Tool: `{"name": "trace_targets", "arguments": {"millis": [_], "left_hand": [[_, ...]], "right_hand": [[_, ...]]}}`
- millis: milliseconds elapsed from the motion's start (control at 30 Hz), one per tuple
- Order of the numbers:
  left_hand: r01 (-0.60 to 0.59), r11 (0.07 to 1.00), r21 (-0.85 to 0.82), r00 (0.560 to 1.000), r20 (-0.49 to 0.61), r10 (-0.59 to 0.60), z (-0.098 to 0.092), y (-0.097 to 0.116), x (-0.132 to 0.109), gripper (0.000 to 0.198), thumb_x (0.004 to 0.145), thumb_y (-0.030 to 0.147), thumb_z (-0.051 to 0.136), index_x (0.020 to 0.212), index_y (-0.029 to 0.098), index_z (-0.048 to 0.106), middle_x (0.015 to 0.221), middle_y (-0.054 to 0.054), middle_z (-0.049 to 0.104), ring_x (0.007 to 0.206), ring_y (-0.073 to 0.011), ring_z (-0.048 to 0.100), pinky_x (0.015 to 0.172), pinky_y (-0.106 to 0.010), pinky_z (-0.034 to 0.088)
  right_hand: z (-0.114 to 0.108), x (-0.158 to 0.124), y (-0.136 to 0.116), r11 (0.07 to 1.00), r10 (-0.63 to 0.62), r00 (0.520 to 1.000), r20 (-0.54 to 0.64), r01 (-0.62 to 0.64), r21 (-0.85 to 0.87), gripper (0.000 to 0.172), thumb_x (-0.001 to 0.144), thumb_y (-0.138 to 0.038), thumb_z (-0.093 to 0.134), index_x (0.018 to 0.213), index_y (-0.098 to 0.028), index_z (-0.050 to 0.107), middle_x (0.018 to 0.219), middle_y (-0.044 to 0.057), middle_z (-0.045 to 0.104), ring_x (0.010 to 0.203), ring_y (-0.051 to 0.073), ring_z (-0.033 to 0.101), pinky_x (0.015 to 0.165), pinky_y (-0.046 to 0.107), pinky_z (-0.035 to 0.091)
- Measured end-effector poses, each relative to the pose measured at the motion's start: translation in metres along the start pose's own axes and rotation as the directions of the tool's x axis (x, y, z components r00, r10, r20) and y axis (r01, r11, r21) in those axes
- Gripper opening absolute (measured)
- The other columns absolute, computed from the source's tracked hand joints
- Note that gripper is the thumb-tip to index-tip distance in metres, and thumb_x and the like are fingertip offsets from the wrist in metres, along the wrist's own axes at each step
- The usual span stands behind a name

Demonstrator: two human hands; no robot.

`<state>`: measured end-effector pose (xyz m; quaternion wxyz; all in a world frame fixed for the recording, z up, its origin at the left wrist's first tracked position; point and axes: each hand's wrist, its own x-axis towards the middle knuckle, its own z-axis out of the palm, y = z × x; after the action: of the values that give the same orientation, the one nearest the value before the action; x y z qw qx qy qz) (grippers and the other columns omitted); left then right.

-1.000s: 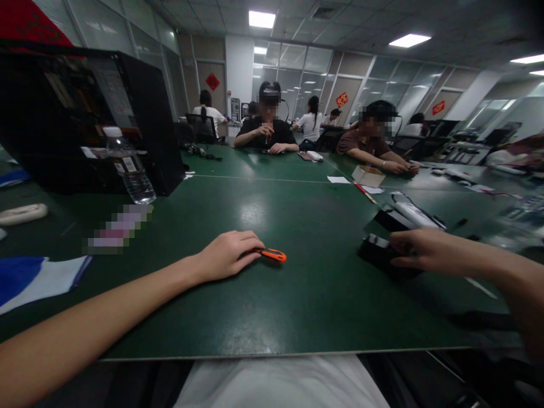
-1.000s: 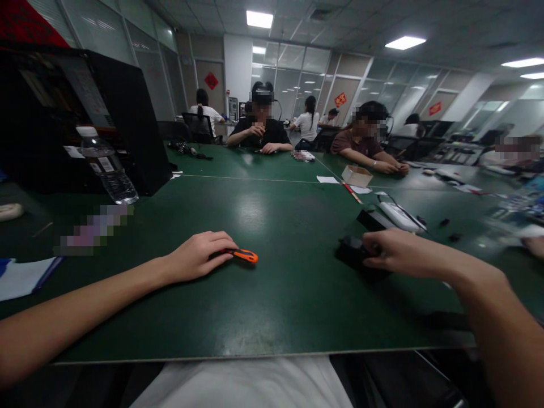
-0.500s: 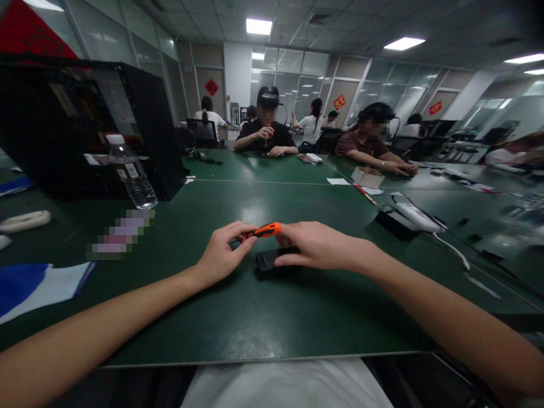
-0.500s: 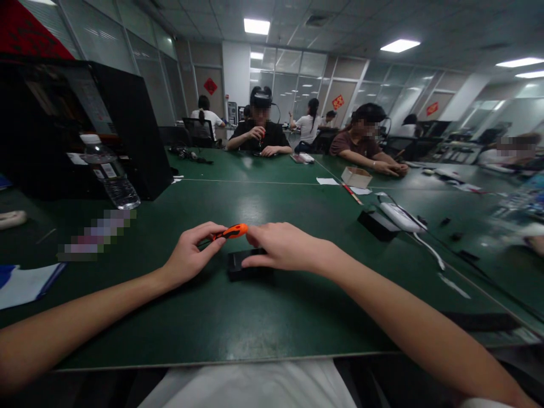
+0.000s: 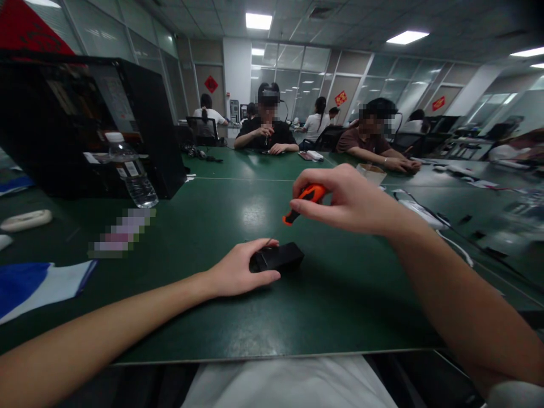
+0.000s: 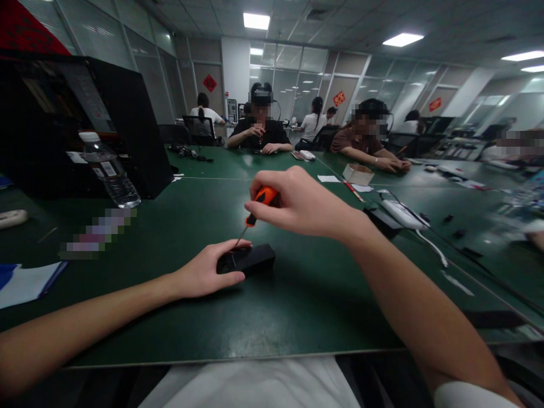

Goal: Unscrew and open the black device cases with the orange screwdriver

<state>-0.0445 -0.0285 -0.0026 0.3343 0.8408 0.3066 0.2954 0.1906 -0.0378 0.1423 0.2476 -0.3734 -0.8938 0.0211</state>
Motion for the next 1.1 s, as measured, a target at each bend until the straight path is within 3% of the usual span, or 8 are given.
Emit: {"name": "trace_targets", "arguments": {"millis": [100,200,433,833,1100], "left_hand": [[0.025,0.998,0.059,0.998,0.051,-0.028,0.001,0.003,0.002,0.051,0.087,0.034,0.073,0.135,0.019,0.063,0.126,-0.008,0.072,0.110,-0.0261,0.069,0.097,-0.038,0.053],[0.032,0.998,0.052,0.997,0.071,-0.036,-0.002,0.007,0.004,0.045,0.090,0.029,0.068,0.134,0.019,0.065,0.126,-0.007,0.073,0.110,-0.0247,0.070,0.097,-0.036,0.052],[0.075,0.996,0.048,0.994,0.079,-0.079,-0.006,0.010,0.003,0.043,0.088,0.024,0.066,0.131,0.018,0.066,0.121,-0.006,0.074,0.104,-0.0223,0.070,0.093,-0.032,0.051],[0.024,0.999,0.036,0.989,0.145,-0.029,-0.007,0.002,0.004,0.043,0.093,0.031,0.065,0.134,0.020,0.062,0.119,-0.005,0.073,0.098,-0.0202,0.069,0.085,-0.029,0.050],[-0.101,0.986,0.134,0.987,0.137,0.082,-0.007,-0.003,0.004,0.044,0.095,0.033,0.064,0.136,0.017,0.060,0.126,-0.010,0.071,0.107,-0.0233,0.068,0.097,-0.035,0.050]], "right_hand": [[-0.002,-0.011,0.006,0.991,0.130,0.982,-0.141,-0.125,0.040,0.042,0.088,-0.064,0.061,0.083,-0.022,0.060,0.069,-0.002,0.060,0.061,0.014,0.054,0.059,0.026,0.040],[0.011,-0.020,0.015,0.973,0.216,0.927,-0.306,-0.178,0.148,0.045,0.088,-0.067,0.060,0.080,-0.023,0.055,0.066,-0.002,0.056,0.058,0.014,0.052,0.056,0.026,0.041],[0.043,-0.023,0.038,0.949,0.212,0.814,-0.541,-0.039,0.314,0.048,0.093,-0.068,0.053,0.075,-0.023,0.050,0.061,-0.002,0.053,0.051,0.012,0.048,0.049,0.026,0.039],[0.065,-0.025,0.052,0.949,0.168,0.823,-0.543,0.014,0.315,0.039,0.096,-0.052,0.058,0.073,-0.021,0.052,0.059,-0.003,0.050,0.051,0.010,0.044,0.049,0.025,0.036],[0.064,-0.026,0.052,0.961,0.134,0.813,-0.567,0.033,0.275,0.037,0.098,-0.047,0.056,0.071,-0.021,0.051,0.059,-0.004,0.048,0.051,0.010,0.043,0.050,0.026,0.035]]}}
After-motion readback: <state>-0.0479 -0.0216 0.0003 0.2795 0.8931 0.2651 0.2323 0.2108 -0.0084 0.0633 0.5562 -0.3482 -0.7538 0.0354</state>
